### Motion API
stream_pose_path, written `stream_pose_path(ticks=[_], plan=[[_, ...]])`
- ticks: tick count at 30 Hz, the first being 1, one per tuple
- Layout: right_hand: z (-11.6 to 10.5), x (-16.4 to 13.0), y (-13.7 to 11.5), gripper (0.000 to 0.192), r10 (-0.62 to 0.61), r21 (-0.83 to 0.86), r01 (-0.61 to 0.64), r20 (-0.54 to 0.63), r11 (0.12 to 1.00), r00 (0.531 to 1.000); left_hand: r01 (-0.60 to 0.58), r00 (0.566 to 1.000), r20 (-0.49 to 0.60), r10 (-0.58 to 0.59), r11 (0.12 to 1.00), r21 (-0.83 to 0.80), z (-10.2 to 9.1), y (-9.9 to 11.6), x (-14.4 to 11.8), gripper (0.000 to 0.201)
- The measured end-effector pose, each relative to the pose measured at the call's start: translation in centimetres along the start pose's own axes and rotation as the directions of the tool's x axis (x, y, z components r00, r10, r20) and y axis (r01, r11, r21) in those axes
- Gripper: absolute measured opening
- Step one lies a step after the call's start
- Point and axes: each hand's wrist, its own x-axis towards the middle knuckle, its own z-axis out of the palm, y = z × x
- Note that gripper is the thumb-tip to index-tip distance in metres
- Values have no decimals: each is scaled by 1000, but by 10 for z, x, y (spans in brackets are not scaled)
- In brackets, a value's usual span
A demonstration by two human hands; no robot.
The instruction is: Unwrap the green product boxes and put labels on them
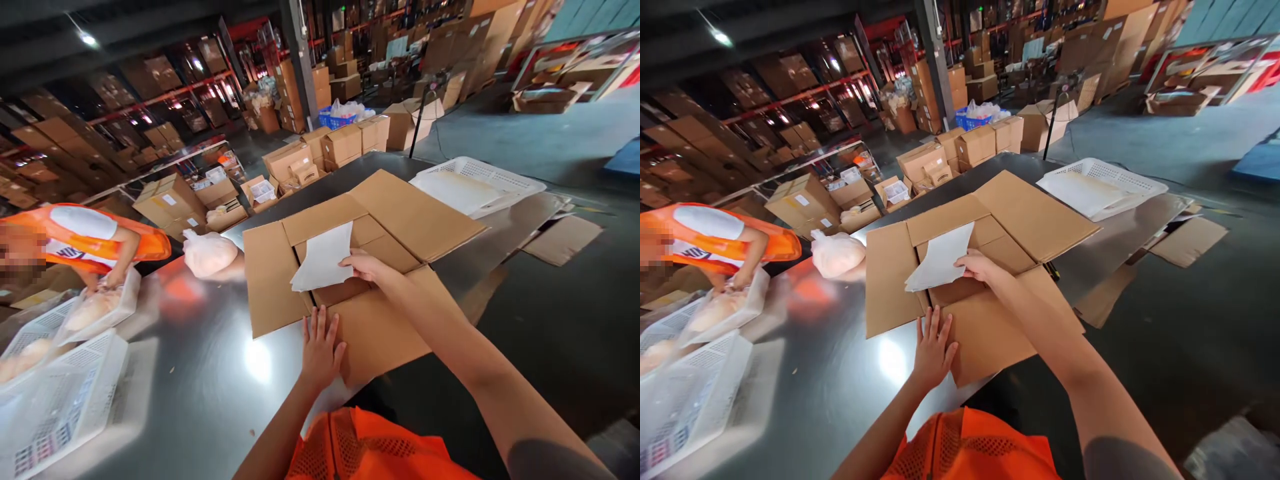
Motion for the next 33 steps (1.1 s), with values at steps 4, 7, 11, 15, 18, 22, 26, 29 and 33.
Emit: stream_pose_path(ticks=[4,7,11,15,18,22,26,29,33], plan=[[21,-53,-7,34,-54,56,49,105,997,993,-3,1000,26,15,912,-411,-23,-14,-39,65],[54,-95,-6,52,-75,78,55,294,995,953,254,954,143,-263,458,-852,-47,-51,-85,57],[129,-124,14,70,46,-63,-10,609,998,792,331,755,462,-465,-338,-881,-84,-145,-141,71],[214,-107,48,69,273,-388,54,735,920,620,192,652,448,-611,-439,-878,-112,-261,-202,81],[271,-76,77,61,292,-660,485,718,574,631,192,583,423,-694,-388,-901,-124,-329,-251,62],[330,-46,116,54,188,-762,647,640,27,745,338,572,433,-697,-281,-898,-131,-375,-299,64],[362,-39,166,58,133,-795,605,595,-49,793,456,566,388,-728,-116,-882,-110,-383,-329,38],[366,-41,210,60,118,-817,573,564,-63,817,490,540,334,-773,-34,-871,-82,-376,-344,30],[351,-44,256,57,74,-860,510,508,-1,858,531,503,327,-800,-13,-848,-54,-362,-356,28]])
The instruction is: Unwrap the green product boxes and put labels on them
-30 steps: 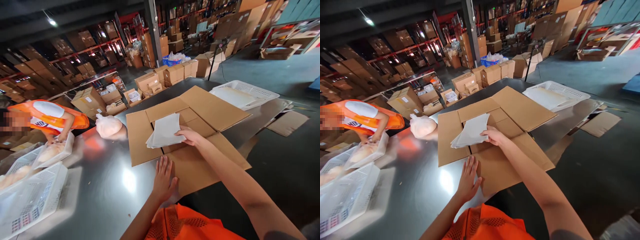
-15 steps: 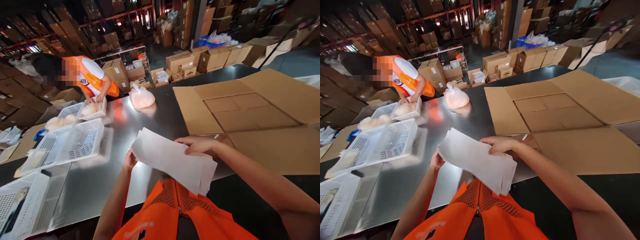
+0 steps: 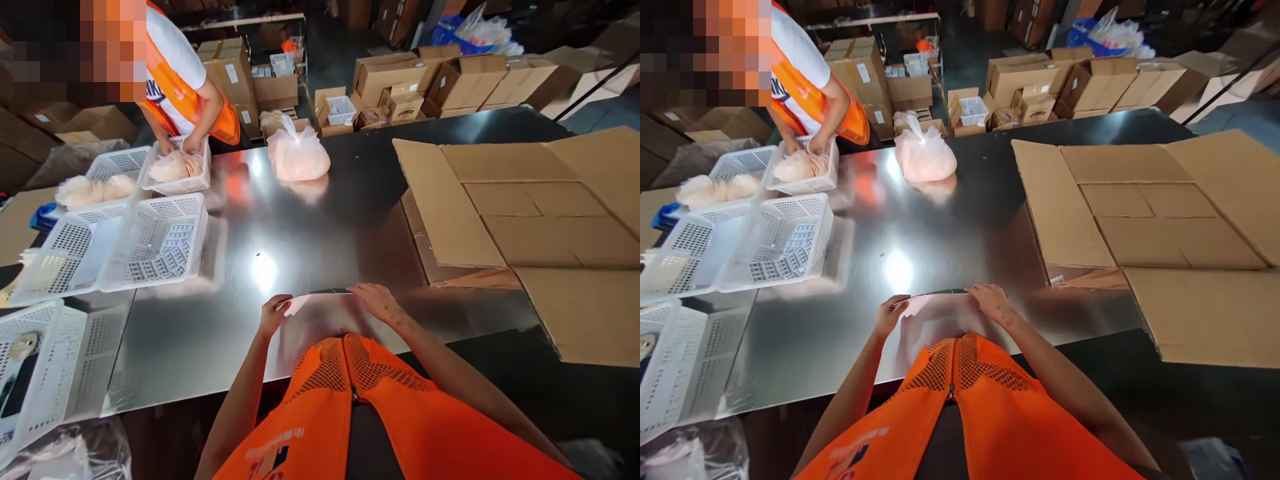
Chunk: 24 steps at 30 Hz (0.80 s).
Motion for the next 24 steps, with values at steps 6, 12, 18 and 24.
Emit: stream_pose_path(ticks=[6,12,18,24], plan=[[27,-15,52,46,232,298,-165,-207,940,950,24,1000,-5,-24,1000,19,10,-5,-6,24],[47,-12,108,54,379,687,-177,-155,705,912,29,999,-14,-30,999,-22,18,7,1,20],[72,25,101,49,370,842,-108,-114,528,922,102,991,-80,-110,990,-93,24,8,9,24],[70,20,78,39,342,821,-83,-141,564,929,200,970,-116,-216,970,-135,26,5,11,14]])
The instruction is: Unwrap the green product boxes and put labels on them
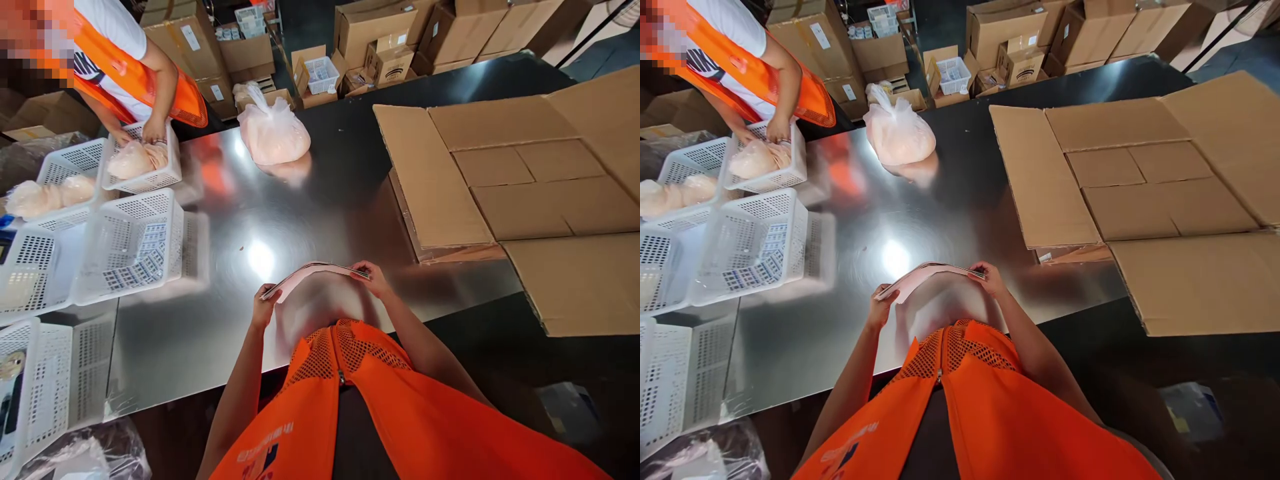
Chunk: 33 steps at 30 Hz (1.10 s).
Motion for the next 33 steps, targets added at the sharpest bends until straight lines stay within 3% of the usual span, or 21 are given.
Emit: stream_pose_path(ticks=[4,7,9,12,14,17,18,19,21,23,25,29,33], plan=[[5,-8,-13,36,-23,-147,21,-9,989,1000,105,994,-4,-106,992,-66,7,-2,7,16],[8,-8,-32,38,-59,-278,53,-14,959,998,201,979,3,-203,967,-158,16,4,10,29],[10,-14,-51,42,-125,-348,127,28,929,992,280,960,81,-268,933,-226,22,15,5,52],[16,-37,-82,45,-220,-409,273,171,871,960,396,902,303,-307,868,-300,36,36,-9,90],[23,-59,-99,44,-254,-433,387,334,814,908,418,873,405,-272,845,-334,47,50,-16,96],[29,-85,-113,46,-263,-419,571,593,706,761,369,883,424,-201,855,-363,57,67,-17,66],[28,-90,-114,47,-262,-393,611,650,688,713,339,894,413,-174,866,-369,57,73,-16,55],[24,-91,-114,50,-269,-357,616,668,702,694,304,905,401,-143,878,-371,57,79,-17,49],[15,-85,-113,77,-315,-240,505,545,829,777,225,915,397,-68,904,-364,54,93,-21,47],[7,-72,-115,108,-310,-65,345,309,936,899,150,903,429,5,933,-327,52,108,-32,51],[6,-58,-123,116,-215,198,189,124,962,969,79,876,478,62,960,-268,54,123,-46,54],[21,-47,-146,79,-39,568,16,28,823,999,-80,847,511,146,986,-149,60,138,-68,47],[37,-52,-155,58,-22,603,99,-134,792,991,-233,871,420,257,967,-108,52,136,-78,48]])
